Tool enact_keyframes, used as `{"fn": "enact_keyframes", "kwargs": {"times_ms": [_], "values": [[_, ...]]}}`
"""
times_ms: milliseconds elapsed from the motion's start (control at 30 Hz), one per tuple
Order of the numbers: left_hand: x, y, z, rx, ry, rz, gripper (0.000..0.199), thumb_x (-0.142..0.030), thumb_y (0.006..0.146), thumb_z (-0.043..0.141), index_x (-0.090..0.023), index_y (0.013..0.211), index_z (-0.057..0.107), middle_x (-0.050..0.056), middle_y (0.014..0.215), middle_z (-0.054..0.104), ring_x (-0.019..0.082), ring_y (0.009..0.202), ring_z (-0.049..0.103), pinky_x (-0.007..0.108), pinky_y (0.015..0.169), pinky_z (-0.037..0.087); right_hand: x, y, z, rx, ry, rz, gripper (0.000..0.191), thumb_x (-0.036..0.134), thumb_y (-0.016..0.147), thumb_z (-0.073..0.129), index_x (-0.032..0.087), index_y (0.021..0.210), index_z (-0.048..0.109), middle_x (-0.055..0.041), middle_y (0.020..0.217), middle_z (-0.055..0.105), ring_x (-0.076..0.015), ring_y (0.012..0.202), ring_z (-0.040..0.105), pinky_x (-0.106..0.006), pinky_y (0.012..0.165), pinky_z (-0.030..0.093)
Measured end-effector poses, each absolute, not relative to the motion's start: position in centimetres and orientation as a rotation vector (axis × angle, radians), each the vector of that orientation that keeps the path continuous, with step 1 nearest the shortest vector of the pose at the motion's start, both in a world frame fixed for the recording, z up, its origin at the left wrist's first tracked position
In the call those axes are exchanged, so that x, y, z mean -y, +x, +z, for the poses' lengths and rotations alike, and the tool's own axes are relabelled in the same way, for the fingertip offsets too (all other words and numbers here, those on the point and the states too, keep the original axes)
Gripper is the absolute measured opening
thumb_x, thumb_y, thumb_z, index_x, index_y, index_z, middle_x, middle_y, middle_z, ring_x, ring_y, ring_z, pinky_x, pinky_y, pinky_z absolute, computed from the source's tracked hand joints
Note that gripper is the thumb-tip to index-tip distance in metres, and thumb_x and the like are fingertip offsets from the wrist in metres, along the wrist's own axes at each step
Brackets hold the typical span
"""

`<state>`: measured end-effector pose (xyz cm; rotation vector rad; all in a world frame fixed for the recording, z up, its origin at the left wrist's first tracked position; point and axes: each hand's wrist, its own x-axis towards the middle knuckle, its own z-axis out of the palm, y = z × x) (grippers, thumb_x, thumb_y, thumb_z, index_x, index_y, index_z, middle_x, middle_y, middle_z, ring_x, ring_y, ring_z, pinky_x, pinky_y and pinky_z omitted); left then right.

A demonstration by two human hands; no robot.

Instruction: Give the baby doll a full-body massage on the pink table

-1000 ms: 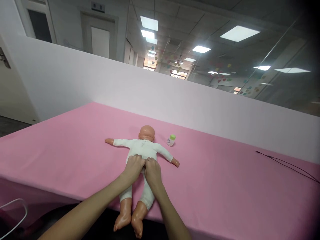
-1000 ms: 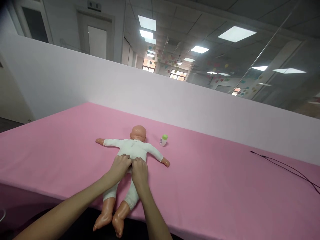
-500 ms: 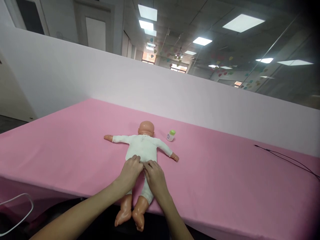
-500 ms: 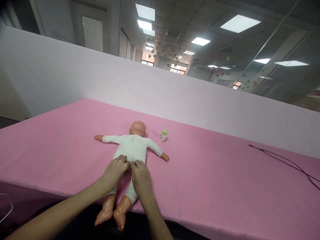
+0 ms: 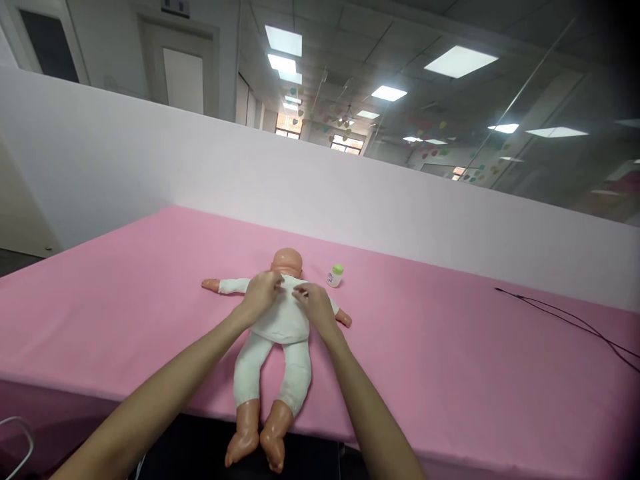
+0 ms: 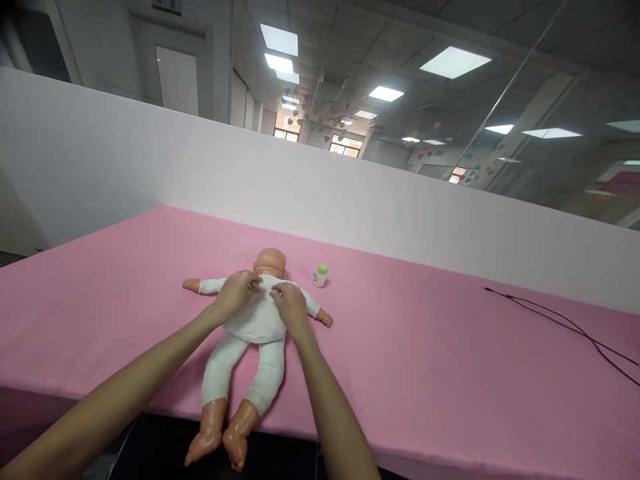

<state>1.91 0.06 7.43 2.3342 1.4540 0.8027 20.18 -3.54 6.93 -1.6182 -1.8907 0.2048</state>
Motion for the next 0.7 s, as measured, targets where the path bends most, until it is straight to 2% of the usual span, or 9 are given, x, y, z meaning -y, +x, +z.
{"fn": "enact_keyframes", "kwargs": {"times_ms": [67, 133, 200, 400, 600, 700], "values": [[-1.7, 3.1, 7.4, -1.594, 2.372, 0.809, 0.017, -0.013, 0.092, 0.054, -0.015, 0.092, 0.07, 0.011, 0.104, 0.072, 0.023, 0.093, 0.064, 0.032, 0.078, 0.044, 1.5, 19.6, 6.9, 1.837, -1.613, 0.114, 0.025, 0.017, 0.099, 0.055, 0.014, 0.117, 0.072, -0.0119, 0.119, 0.073, -0.0229, 0.111, 0.064, -0.03, 0.095, 0.045], [-2.8, 4.2, 6.8, -1.666, 2.366, 0.741, 0.016, -0.013, 0.091, 0.055, -0.014, 0.085, 0.07, 0.013, 0.098, 0.073, 0.024, 0.089, 0.065, 0.032, 0.074, 0.043, 0.1, 18.8, 6.1, 1.852, -1.672, 0.036, 0.026, 0.014, 0.098, 0.055, 0.014, 0.119, 0.071, -0.012, 0.121, 0.071, -0.0241, 0.115, 0.062, -0.031, 0.097, 0.044], [-3.4, 4.9, 6.0, -1.72, 2.351, 0.686, 0.017, -0.013, 0.09, 0.056, -0.014, 0.082, 0.07, 0.013, 0.09, 0.073, 0.024, 0.083, 0.067, 0.032, 0.069, 0.042, -0.7, 18.2, 5.0, 1.856, -1.757, -0.013, 0.024, 0.012, 0.097, 0.054, 0.014, 0.114, 0.072, -0.0114, 0.117, 0.072, -0.0243, 0.109, 0.064, -0.031, 0.092, 0.045], [-4.0, 5.4, 4.4, -1.816, 2.326, 0.6, 0.02, -0.018, 0.094, 0.055, -0.013, 0.089, 0.074, 0.015, 0.092, 0.075, 0.027, 0.087, 0.07, 0.034, 0.07, 0.043, -1.7, 17.8, 2.7, 1.822, -2.046, -0.059, 0.023, 0.015, 0.1, 0.052, 0.016, 0.092, 0.073, -0.0109, 0.096, 0.075, -0.0221, 0.086, 0.067, -0.029, 0.072, 0.04], [-3.3, 5.1, 4.8, -1.751, 2.416, 0.563, 0.026, -0.015, 0.095, 0.049, -0.013, 0.087, 0.074, 0.015, 0.093, 0.074, 0.027, 0.088, 0.068, 0.036, 0.074, 0.044, -1.2, 18.0, 2.7, 1.911, -2.04, -0.145, 0.027, 0.018, 0.104, 0.048, 0.018, 0.092, 0.072, -0.011, 0.1, 0.074, -0.0225, 0.093, 0.066, -0.03, 0.074, 0.04], [-2.2, 4.2, 5.3, -1.672, 2.495, 0.586, 0.027, -0.012, 0.095, 0.048, -0.015, 0.084, 0.072, 0.014, 0.101, 0.072, 0.026, 0.098, 0.064, 0.036, 0.077, 0.044, 0.1, 18.2, 2.7, 1.946, -1.899, -0.209, 0.026, 0.014, 0.104, 0.046, 0.019, 0.098, 0.072, -0.01, 0.109, 0.072, -0.022, 0.1, 0.064, -0.029, 0.077, 0.041]]}}
